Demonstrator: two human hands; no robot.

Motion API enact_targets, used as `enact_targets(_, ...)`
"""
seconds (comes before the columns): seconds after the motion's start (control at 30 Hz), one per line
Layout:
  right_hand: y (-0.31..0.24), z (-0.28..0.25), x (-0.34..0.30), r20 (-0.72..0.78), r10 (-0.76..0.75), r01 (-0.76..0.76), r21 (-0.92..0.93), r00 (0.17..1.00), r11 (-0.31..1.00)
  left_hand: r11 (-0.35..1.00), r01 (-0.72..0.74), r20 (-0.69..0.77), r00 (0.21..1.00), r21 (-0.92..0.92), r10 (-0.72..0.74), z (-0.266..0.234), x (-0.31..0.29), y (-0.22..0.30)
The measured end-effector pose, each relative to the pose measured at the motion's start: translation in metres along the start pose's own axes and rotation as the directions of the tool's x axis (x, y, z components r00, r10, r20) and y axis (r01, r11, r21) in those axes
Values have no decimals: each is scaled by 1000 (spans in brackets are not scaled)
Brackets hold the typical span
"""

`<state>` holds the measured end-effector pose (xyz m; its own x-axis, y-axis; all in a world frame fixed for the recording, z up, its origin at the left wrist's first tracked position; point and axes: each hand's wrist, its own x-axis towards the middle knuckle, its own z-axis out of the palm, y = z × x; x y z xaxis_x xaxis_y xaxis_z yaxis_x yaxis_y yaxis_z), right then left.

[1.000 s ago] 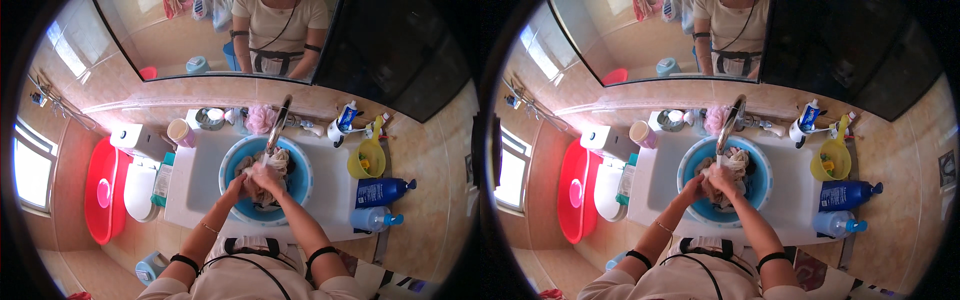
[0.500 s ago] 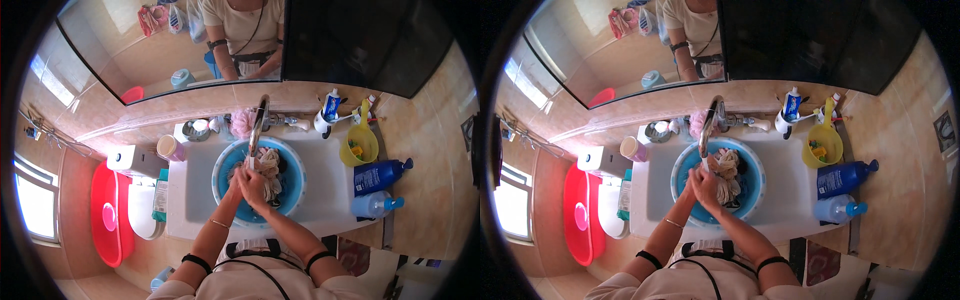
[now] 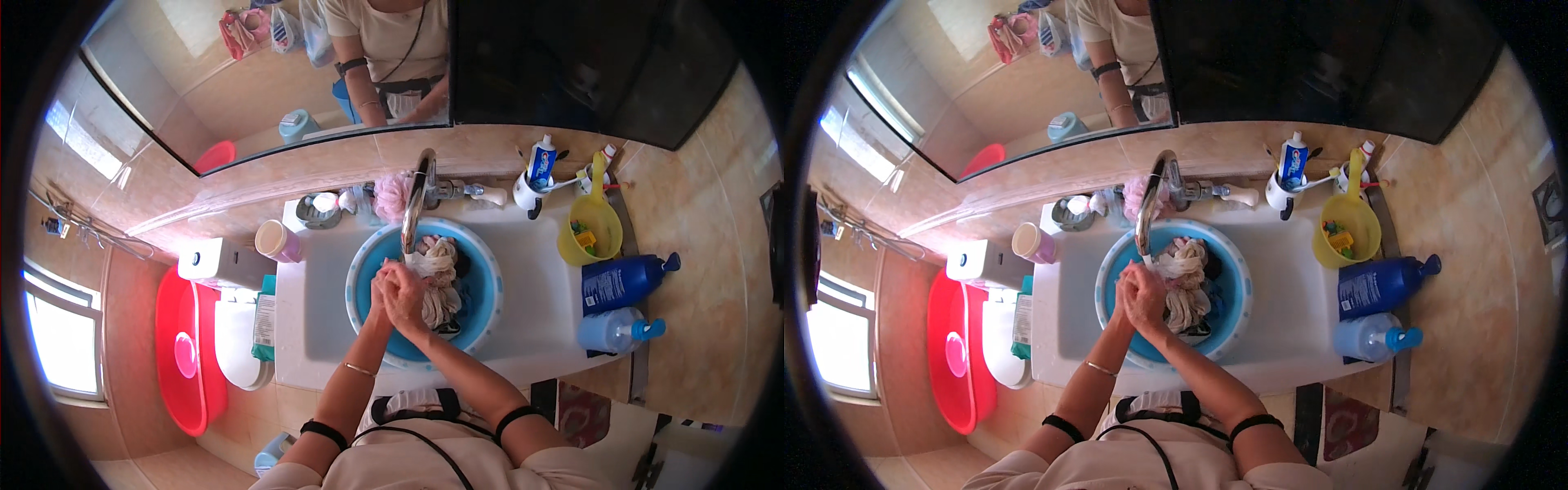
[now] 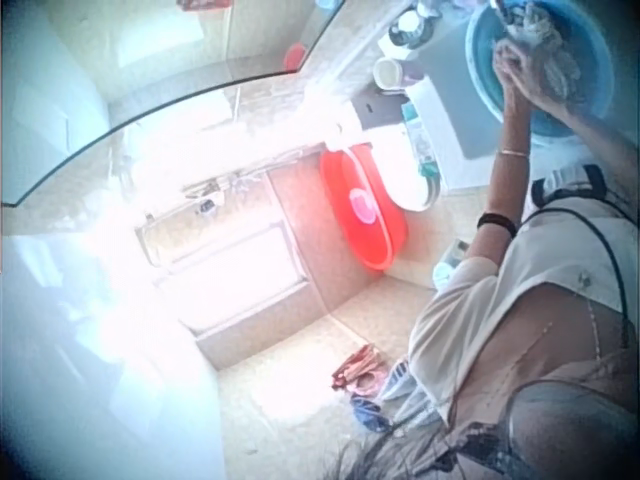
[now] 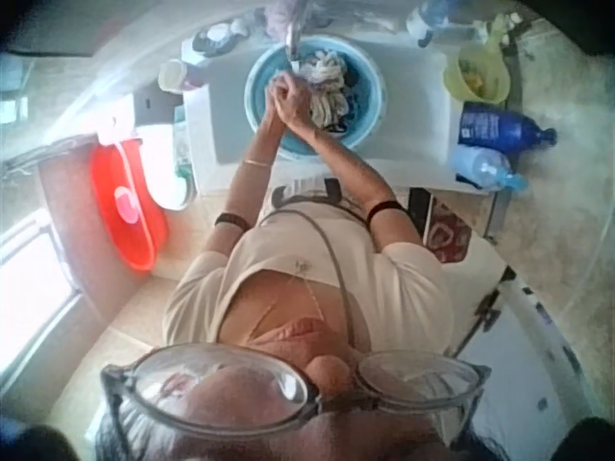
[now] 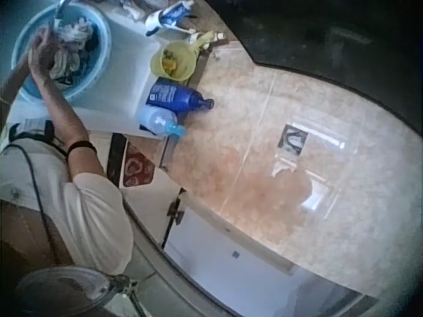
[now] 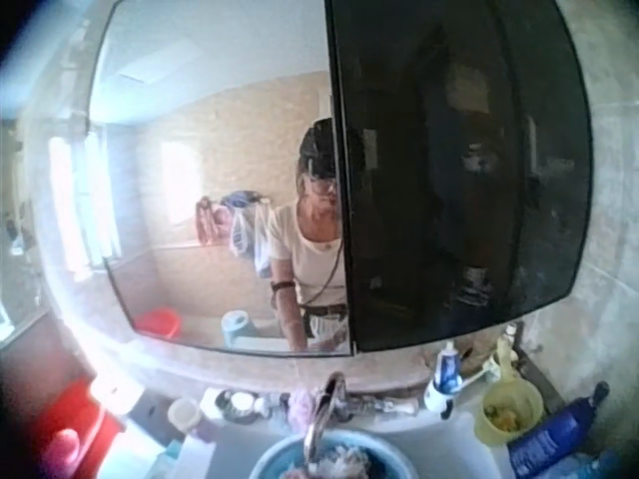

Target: The recorder is washing a basin full of clothes by hand in a bathroom sink, using soap and scrubbing the garments.

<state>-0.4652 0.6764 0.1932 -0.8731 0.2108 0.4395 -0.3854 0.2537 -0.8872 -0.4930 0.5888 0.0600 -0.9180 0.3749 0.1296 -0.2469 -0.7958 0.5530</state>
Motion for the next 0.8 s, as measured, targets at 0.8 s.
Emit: enact_targets(0.8,69,-78,-16,407,191,-51,-330,893,942,324,402,-483,845,857,229,123,-32,111)
